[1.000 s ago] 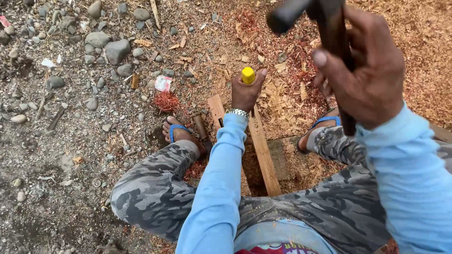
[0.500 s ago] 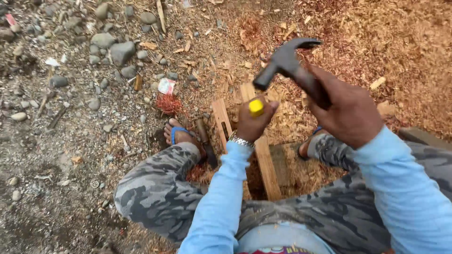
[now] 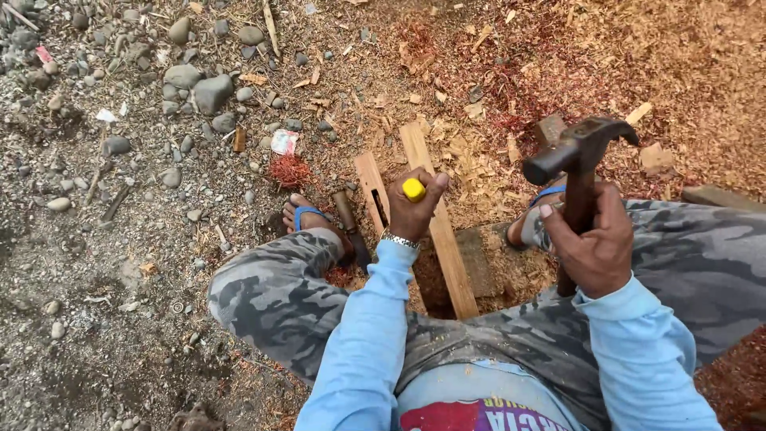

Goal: Use a hammer and chisel to carve a mortise into a wooden plank.

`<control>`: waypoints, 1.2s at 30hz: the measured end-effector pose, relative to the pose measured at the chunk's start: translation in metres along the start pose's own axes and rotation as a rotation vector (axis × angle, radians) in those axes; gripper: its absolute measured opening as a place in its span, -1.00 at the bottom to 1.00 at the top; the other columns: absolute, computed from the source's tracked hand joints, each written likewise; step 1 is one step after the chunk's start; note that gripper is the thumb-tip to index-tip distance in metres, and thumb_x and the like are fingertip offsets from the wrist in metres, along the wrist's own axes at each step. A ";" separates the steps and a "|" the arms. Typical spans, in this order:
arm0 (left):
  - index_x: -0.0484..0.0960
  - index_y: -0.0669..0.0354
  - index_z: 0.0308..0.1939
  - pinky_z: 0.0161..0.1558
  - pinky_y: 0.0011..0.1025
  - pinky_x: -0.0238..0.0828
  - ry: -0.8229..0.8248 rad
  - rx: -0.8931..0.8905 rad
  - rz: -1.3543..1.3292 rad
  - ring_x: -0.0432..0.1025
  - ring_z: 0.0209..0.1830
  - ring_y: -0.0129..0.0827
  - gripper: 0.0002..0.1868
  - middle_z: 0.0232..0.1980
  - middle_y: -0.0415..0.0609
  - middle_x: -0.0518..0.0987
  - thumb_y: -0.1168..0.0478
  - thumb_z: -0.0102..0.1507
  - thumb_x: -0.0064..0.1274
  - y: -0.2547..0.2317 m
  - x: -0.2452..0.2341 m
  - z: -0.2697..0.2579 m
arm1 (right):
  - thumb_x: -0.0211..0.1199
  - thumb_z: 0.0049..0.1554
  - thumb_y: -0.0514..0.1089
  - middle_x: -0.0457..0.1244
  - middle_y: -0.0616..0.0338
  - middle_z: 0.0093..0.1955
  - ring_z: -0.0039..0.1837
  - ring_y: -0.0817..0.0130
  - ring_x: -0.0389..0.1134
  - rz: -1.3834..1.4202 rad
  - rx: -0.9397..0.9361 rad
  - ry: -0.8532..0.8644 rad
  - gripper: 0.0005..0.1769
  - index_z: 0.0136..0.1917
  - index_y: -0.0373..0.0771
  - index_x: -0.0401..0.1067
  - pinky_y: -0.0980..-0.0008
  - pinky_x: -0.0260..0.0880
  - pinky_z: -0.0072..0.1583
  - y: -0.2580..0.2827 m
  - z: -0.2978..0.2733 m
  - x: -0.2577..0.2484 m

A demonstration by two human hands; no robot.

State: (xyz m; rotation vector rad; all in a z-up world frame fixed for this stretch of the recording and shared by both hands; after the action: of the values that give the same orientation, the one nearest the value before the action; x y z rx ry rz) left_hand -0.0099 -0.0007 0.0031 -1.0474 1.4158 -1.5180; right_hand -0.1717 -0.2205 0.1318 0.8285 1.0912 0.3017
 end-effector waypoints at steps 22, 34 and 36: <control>0.42 0.09 -0.54 -0.46 -0.49 0.23 -0.011 0.098 0.050 0.27 -0.55 -0.58 -0.58 -0.53 -0.26 0.41 0.09 0.34 0.23 -0.006 0.003 0.004 | 0.41 0.23 -0.16 0.36 0.12 -0.10 -0.12 0.47 0.39 0.177 0.159 0.028 -0.63 0.16 -0.33 0.30 0.42 0.40 -0.10 -0.017 -0.009 0.010; 0.34 0.10 -0.53 -0.50 -0.43 0.22 0.072 0.104 0.138 0.24 -0.57 -0.54 -0.51 -0.56 -0.19 0.36 0.04 0.38 0.20 -0.011 0.027 0.003 | 0.47 0.11 -0.14 0.36 0.09 -0.13 -0.16 0.31 0.41 0.106 0.046 0.102 -0.60 0.15 -0.32 0.43 0.31 0.40 -0.12 0.010 -0.003 0.016; 0.40 0.09 -0.55 -0.56 -0.42 0.27 0.076 0.095 0.269 0.30 -0.65 -0.53 -0.55 -0.63 -0.18 0.42 0.04 0.35 0.19 -0.018 0.031 0.006 | 0.51 0.07 -0.12 0.37 0.08 -0.18 -0.19 0.29 0.44 0.002 -0.003 0.130 -0.59 0.12 -0.31 0.47 0.28 0.42 -0.12 0.020 -0.002 0.018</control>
State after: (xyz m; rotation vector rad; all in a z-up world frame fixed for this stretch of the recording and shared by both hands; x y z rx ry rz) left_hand -0.0150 -0.0303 0.0233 -0.7171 1.4563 -1.4245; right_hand -0.1618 -0.1954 0.1340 0.8156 1.2106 0.3623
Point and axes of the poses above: each hand's wrist, its own z-axis towards the middle knuckle, its own x-axis out of the palm, y = z × x, the point moved 9 cm from there along z, towards the middle knuckle
